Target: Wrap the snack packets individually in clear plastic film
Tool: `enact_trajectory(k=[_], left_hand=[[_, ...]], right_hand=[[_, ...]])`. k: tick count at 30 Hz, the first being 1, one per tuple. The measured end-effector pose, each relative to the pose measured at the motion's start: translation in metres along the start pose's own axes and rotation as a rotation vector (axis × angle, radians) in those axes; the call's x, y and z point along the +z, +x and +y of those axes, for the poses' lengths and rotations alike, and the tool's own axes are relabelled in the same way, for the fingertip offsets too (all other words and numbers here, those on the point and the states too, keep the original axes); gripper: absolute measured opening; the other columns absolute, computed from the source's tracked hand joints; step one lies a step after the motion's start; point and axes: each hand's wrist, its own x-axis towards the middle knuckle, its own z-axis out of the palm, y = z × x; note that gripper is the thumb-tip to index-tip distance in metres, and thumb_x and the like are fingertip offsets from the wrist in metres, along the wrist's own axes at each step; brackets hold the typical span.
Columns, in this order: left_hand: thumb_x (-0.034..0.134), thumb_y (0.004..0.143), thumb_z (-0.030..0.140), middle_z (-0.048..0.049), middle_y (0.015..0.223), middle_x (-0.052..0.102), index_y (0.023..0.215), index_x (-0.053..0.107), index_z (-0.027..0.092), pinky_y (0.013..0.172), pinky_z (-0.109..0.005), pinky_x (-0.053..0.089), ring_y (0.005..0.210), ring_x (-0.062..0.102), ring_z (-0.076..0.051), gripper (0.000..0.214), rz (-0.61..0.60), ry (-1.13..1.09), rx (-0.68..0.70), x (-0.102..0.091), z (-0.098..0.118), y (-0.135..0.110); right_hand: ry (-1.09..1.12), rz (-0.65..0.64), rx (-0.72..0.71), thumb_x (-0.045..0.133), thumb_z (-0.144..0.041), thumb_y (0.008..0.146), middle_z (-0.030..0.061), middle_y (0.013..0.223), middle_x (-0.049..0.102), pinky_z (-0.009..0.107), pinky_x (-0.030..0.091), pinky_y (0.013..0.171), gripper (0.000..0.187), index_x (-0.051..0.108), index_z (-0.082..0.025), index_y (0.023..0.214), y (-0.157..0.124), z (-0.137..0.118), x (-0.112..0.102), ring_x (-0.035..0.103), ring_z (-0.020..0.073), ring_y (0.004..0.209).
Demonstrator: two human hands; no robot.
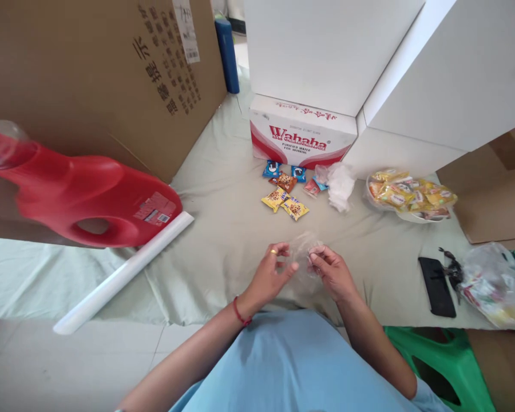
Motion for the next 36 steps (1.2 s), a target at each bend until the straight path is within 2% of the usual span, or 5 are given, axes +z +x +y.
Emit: enact_trajectory(k=[4,16,22,32,36], left_hand=[[0.072,0.083,0.061,-0.0082,0.094,0.073,0.094,0.070,0.019,0.085,-0.036,0.053,0.091,0.068,-0.023,0.044,-0.012,-0.032,-0.095,0.000,-0.003,0.014],[0.075,0.075,0.056,0.0026,0.067,0.062,0.087,0.066,0.019,0.063,-0.027,0.043,0.063,0.055,-0.014,0.039,0.225,-0.060,-0.220,-0.066,-0.026,0.018],[0.074,0.073,0.050,0.0019,0.072,0.062,0.089,0.068,0.019,0.063,-0.027,0.043,0.065,0.054,-0.014,0.036,0.168,0.003,-0.224,-0.065,-0.026,0.015],[0.066,0.075,0.046,-0.0019,0.079,0.071,0.084,0.070,0.021,0.073,-0.030,0.049,0.073,0.064,-0.018,0.028,0.148,0.163,-0.173,-0.061,-0.034,0.012],[0.068,0.076,0.047,-0.0037,0.083,0.074,0.085,0.072,0.021,0.076,-0.032,0.052,0.078,0.067,-0.020,0.028,0.165,0.184,-0.144,-0.060,-0.035,0.007]], right_hand=[[-0.064,-0.090,-0.020,0.089,-0.055,0.074,-0.0012,0.075,0.065,0.028,0.047,0.066,0.036,0.075,-0.024,0.085,0.001,-0.002,-0.004,0.055,0.0141,0.066],[-0.531,0.235,-0.208,0.074,-0.065,0.078,0.0012,0.071,0.063,0.031,0.047,0.064,0.044,0.071,-0.022,0.087,0.042,-0.004,-0.102,0.055,0.0178,0.066],[-0.879,0.474,-0.572,0.060,-0.048,0.094,0.0119,0.101,0.071,0.039,0.054,0.080,0.030,0.075,-0.023,0.100,0.044,-0.023,-0.076,0.066,0.0248,0.089],[-1.014,-0.325,-0.476,0.072,-0.023,0.091,0.0130,0.128,0.069,0.035,0.052,0.090,0.040,0.071,-0.021,0.130,0.121,-0.015,0.034,0.067,0.0214,0.098],[-0.867,-0.506,-0.261,0.078,-0.020,0.083,0.0041,0.095,0.075,0.030,0.050,0.079,0.025,0.077,-0.018,0.108,0.155,0.003,0.047,0.064,0.0173,0.081]])
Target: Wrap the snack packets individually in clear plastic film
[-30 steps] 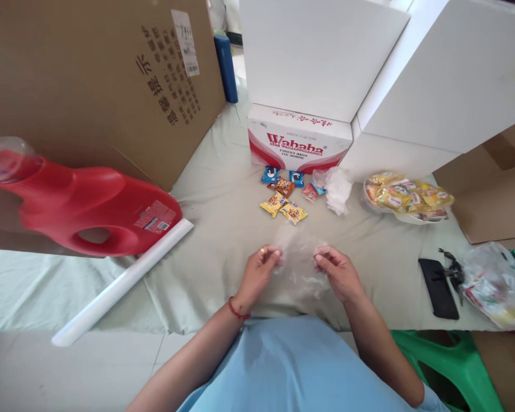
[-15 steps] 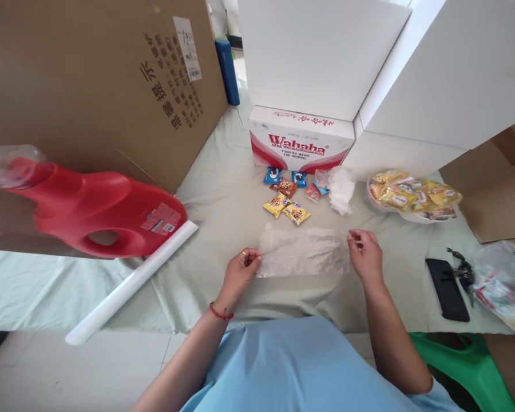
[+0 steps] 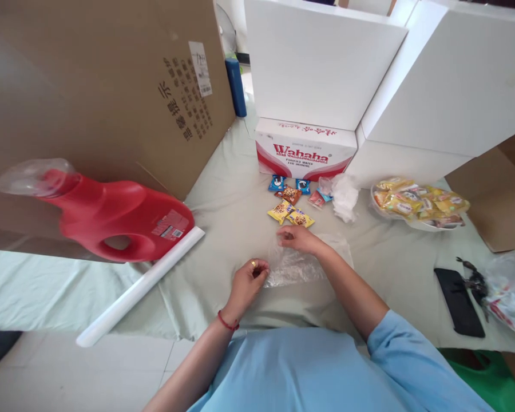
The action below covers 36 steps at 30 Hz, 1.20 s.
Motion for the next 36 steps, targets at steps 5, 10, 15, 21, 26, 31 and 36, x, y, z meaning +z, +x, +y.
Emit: enact_trajectory(k=[5,10,15,21,26,31,36], left_hand=[[0.060,0.087,0.067,-0.0047,0.086,0.074,0.098,0.071,0.019,0.065,-0.029,0.050,0.072,0.064,-0.018,0.050,0.053,-0.095,-0.045,-0.001,0.004,0.009],[0.069,0.079,0.062,-0.0048,0.084,0.074,0.096,0.072,0.018,0.063,-0.028,0.046,0.069,0.063,-0.017,0.047,0.058,-0.127,-0.069,0.004,0.010,0.036],[0.069,0.074,0.049,-0.0004,0.071,0.069,0.079,0.071,0.019,0.062,-0.027,0.042,0.063,0.057,-0.015,0.030,0.036,-0.116,-0.025,0.018,0.013,0.045],[0.066,0.077,0.050,0.0017,0.066,0.063,0.081,0.067,0.021,0.061,-0.026,0.041,0.062,0.055,-0.015,0.029,0.167,-0.130,-0.034,0.023,0.005,0.038],[0.059,0.082,0.053,0.0065,0.059,0.051,0.090,0.058,0.023,0.056,-0.026,0.039,0.054,0.049,-0.014,0.031,0.305,-0.196,-0.089,0.010,0.001,0.039],[0.061,0.079,0.056,0.0043,0.066,0.053,0.094,0.056,0.022,0.054,-0.027,0.040,0.057,0.051,-0.015,0.038,0.305,-0.223,-0.143,-0.006,-0.002,0.030],[0.077,0.075,0.042,-0.0122,0.116,0.063,0.118,0.061,0.018,0.088,-0.045,0.052,0.103,0.062,-0.027,0.051,0.579,0.346,0.244,-0.010,-0.017,0.017]], right_hand=[[0.127,0.055,-0.033,0.068,-0.021,0.088,0.0006,0.083,0.071,0.027,0.047,0.071,0.009,0.076,-0.020,0.091,0.000,0.008,0.007,0.061,0.0151,0.075],[0.093,0.081,-0.110,0.068,-0.022,0.090,0.0039,0.096,0.071,0.029,0.051,0.073,0.015,0.078,-0.020,0.101,-0.016,0.004,0.007,0.061,0.0150,0.076],[-0.112,0.070,-0.346,0.082,-0.016,0.080,0.0102,0.148,0.057,0.042,0.055,0.100,0.052,0.074,-0.029,0.129,-0.028,-0.002,0.013,0.064,0.0244,0.118],[-0.364,0.310,-0.450,0.069,-0.021,0.096,0.0114,0.133,0.067,0.040,0.056,0.095,0.010,0.079,-0.024,0.096,-0.067,-0.012,0.017,0.064,0.0241,0.112],[-0.575,0.427,-0.457,0.054,-0.013,0.101,0.0095,0.101,0.074,0.033,0.050,0.076,0.022,0.074,-0.022,0.103,-0.158,-0.025,0.026,0.062,0.0210,0.085],[-0.500,0.141,-0.321,0.048,-0.015,0.103,0.0046,0.086,0.074,0.028,0.049,0.067,0.028,0.074,-0.023,0.098,-0.237,-0.022,0.055,0.064,0.0175,0.074],[-0.220,0.515,0.011,0.051,-0.036,0.106,0.0073,0.106,0.079,0.031,0.057,0.081,0.028,0.075,-0.026,0.115,-0.260,0.016,-0.004,0.074,0.0208,0.093]])
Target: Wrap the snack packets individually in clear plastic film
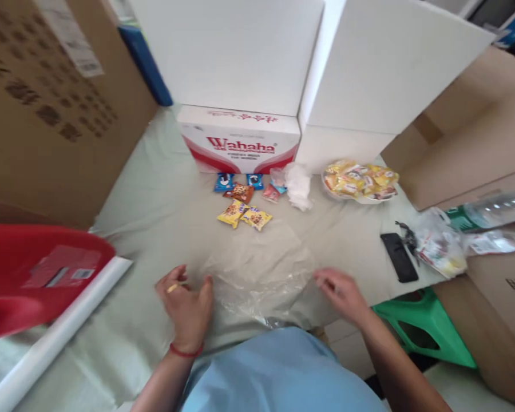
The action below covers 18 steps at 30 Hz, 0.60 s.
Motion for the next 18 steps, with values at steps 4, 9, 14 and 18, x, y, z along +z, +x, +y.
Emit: enact_trajectory(k=[4,9,14,18], left_hand=[[0.064,0.086,0.016,-0.0083,0.112,0.073,0.099,0.072,0.025,0.116,-0.056,0.034,0.129,0.059,-0.031,0.017,-0.138,0.178,0.642,0.006,0.004,-0.012],[0.050,0.094,0.010,-0.0083,0.122,0.080,0.119,0.074,0.026,0.125,-0.059,0.020,0.132,0.065,-0.030,0.038,-0.411,0.276,0.831,0.015,0.007,-0.020],[0.046,0.098,0.017,-0.0121,0.137,0.074,0.134,0.070,0.022,0.121,-0.049,0.032,0.131,0.067,-0.028,0.043,-0.471,0.278,0.871,0.016,-0.012,-0.019],[0.046,0.099,0.018,-0.0125,0.140,0.073,0.139,0.065,0.022,0.121,-0.049,0.034,0.133,0.066,-0.027,0.044,-0.474,0.312,0.896,0.013,-0.017,-0.019]], right_hand=[[-0.396,0.603,0.314,0.053,-0.038,0.100,0.0133,0.104,0.075,0.040,0.055,0.087,0.031,0.075,-0.019,0.109,0.055,0.081,-0.082,0.069,0.0254,0.086],[-0.731,0.599,0.463,0.056,-0.030,0.092,0.0176,0.132,0.065,0.039,0.050,0.090,0.040,0.071,-0.018,0.127,0.128,0.159,-0.145,0.064,0.0292,0.107],[-0.816,0.478,0.468,0.055,-0.034,0.095,0.0167,0.118,0.069,0.038,0.045,0.092,0.030,0.076,-0.016,0.107,0.149,0.195,-0.158,0.057,0.0291,0.106],[-0.837,0.460,0.459,0.049,-0.031,0.099,0.0171,0.114,0.070,0.036,0.041,0.091,0.031,0.074,-0.015,0.105,0.138,0.209,-0.163,0.055,0.0261,0.098]])
